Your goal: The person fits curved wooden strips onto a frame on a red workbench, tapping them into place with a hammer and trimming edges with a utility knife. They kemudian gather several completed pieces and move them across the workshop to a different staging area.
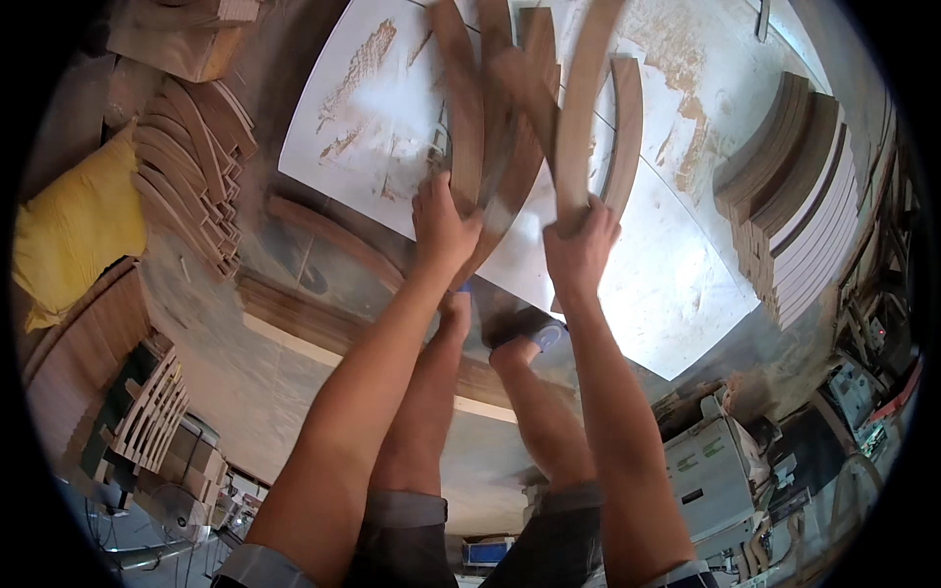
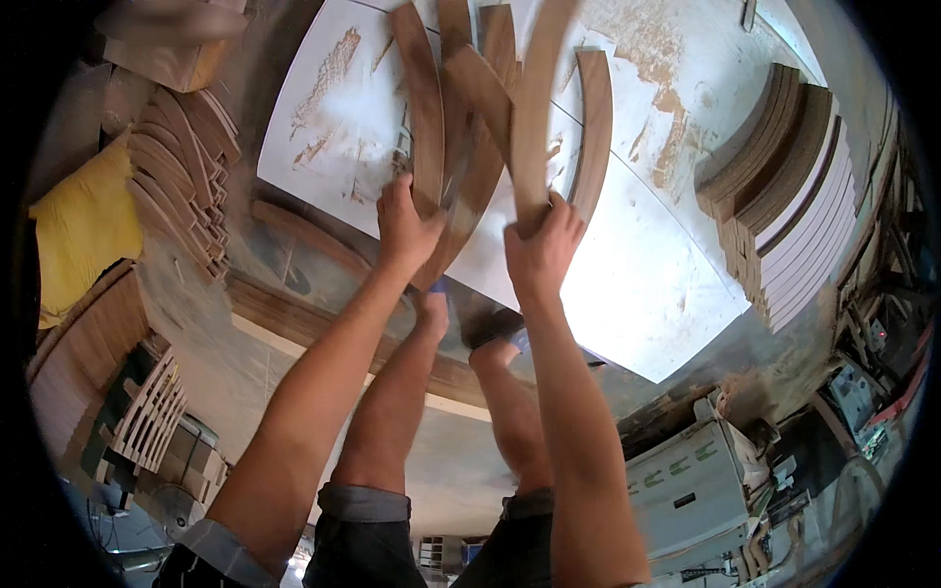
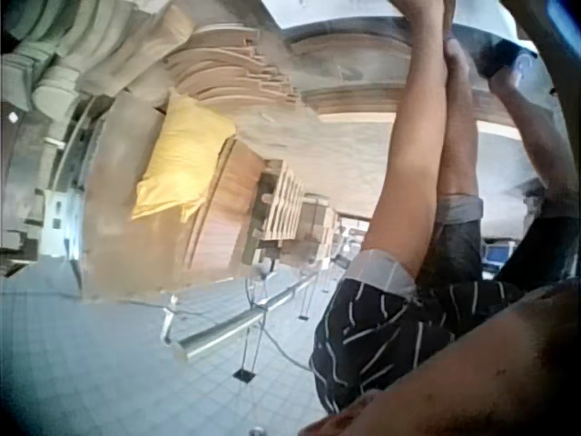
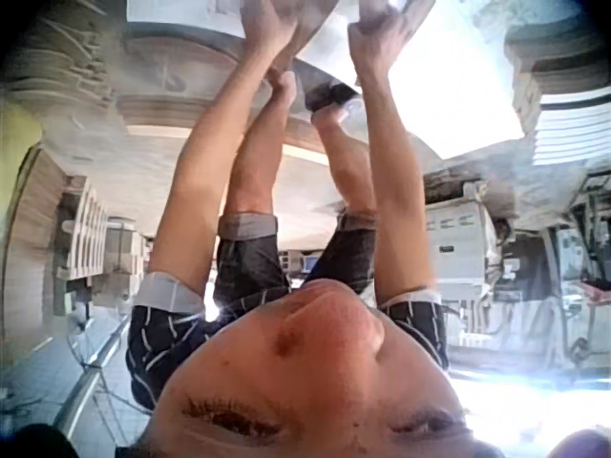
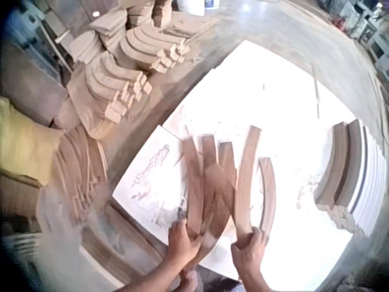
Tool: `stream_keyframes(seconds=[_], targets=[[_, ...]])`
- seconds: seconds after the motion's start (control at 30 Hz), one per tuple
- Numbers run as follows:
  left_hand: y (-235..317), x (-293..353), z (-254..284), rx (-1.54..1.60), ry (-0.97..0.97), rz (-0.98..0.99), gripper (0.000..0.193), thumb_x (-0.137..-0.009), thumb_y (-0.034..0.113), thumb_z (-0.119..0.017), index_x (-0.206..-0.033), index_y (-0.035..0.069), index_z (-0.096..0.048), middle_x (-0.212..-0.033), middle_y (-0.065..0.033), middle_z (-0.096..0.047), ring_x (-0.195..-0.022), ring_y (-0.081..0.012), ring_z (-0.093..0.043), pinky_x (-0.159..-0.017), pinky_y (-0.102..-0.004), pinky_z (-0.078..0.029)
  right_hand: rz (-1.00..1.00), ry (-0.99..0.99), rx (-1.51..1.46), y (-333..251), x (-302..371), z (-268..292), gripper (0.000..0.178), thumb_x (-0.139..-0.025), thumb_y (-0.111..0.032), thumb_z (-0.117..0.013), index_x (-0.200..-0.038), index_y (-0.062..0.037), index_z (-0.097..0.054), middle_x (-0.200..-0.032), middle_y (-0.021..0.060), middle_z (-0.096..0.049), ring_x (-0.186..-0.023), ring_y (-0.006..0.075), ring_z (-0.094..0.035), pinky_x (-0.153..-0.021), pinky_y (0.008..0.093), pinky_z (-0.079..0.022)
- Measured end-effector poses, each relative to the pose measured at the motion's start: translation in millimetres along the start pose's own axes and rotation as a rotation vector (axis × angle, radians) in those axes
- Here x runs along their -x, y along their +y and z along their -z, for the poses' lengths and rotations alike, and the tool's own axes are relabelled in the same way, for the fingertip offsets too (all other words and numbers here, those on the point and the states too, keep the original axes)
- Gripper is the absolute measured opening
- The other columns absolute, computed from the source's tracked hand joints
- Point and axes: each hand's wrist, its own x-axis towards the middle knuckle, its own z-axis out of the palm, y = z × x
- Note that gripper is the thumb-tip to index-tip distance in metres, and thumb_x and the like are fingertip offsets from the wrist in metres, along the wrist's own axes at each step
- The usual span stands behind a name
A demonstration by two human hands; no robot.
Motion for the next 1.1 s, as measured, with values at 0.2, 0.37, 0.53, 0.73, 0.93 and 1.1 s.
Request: stream_keyframes(seconds=[0.2, 0.37, 0.53, 0.73, 0.93, 1.1], targets=[[49, 22, -21, -0.057, 0.067, 0.083, 0.115, -0.074, 0.040, -0.093, -0.157, -0.005, -0.028, -0.147, -0.0304, -0.045, -0.133, -0.0486, -0.046, -0.115, -0.0569, -0.039, -0.150, 0.167, 0.108, 53, 14, 7, 0.071, -0.081, -0.009, -0.076, -0.144, 0.0031, -0.045, -0.137, 0.0253, -0.049, -0.128, 0.0479, -0.048, -0.111, 0.0540, -0.040], [67, 11, -44, -0.172, 0.171, 0.154, 0.136, -0.070, 0.047, -0.095, -0.164, -0.008, -0.014, -0.155, -0.0311, -0.039, -0.137, -0.0485, -0.043, -0.119, -0.0564, -0.035, -0.234, 0.051, 0.040, 53, 1, 4, 0.073, -0.081, -0.009, -0.076, -0.147, -0.0025, -0.043, -0.138, 0.0230, -0.051, -0.127, 0.0471, -0.050, -0.108, 0.0545, -0.045], [75, 5, -29, -0.226, 0.061, 0.218, 0.129, -0.068, 0.044, -0.093, -0.163, -0.006, -0.021, -0.149, -0.0270, -0.044, -0.137, -0.0462, -0.044, -0.117, -0.0560, -0.037, -0.351, 0.019, -0.044, 70, 3, 15, 0.069, -0.079, -0.004, -0.074, -0.143, -0.0068, -0.048, -0.134, 0.0215, -0.053, -0.126, 0.0476, -0.051, -0.104, 0.0550, -0.050], [45, -6, -10, -0.173, -0.051, 0.249, 0.115, -0.065, 0.037, -0.093, -0.150, -0.009, -0.032, -0.144, -0.0295, -0.044, -0.138, -0.0460, -0.046, -0.115, -0.0537, -0.042, -0.383, -0.102, -0.114, 130, 66, 63, 0.069, -0.079, -0.004, -0.071, -0.144, -0.0039, -0.047, -0.134, 0.0241, -0.054, -0.115, 0.0501, -0.061, -0.096, 0.0562, -0.054], [11, -51, 70, -0.393, -0.130, 0.092, 0.114, -0.069, 0.038, -0.094, -0.149, -0.015, -0.033, -0.147, -0.0320, -0.042, -0.136, -0.0417, -0.050, -0.114, -0.0488, -0.044, -0.345, -0.207, -0.061, 178, 218, 153, 0.074, -0.079, -0.008, -0.076, -0.147, -0.0081, -0.045, -0.140, 0.0225, -0.051, -0.115, 0.0492, -0.063, -0.091, 0.0552, -0.057], [104, -32, 123, -0.406, -0.406, -0.062, 0.085, -0.076, 0.031, -0.089, -0.141, -0.009, -0.052, -0.136, -0.0264, -0.064, -0.126, -0.0404, -0.062, -0.111, -0.0496, -0.048, -0.860, -0.313, -0.021, 153, 443, 240, 0.076, -0.083, -0.010, -0.076, -0.151, -0.0106, -0.042, -0.144, 0.0196, -0.052, -0.124, 0.0459, -0.059, -0.100, 0.0546, -0.055]])
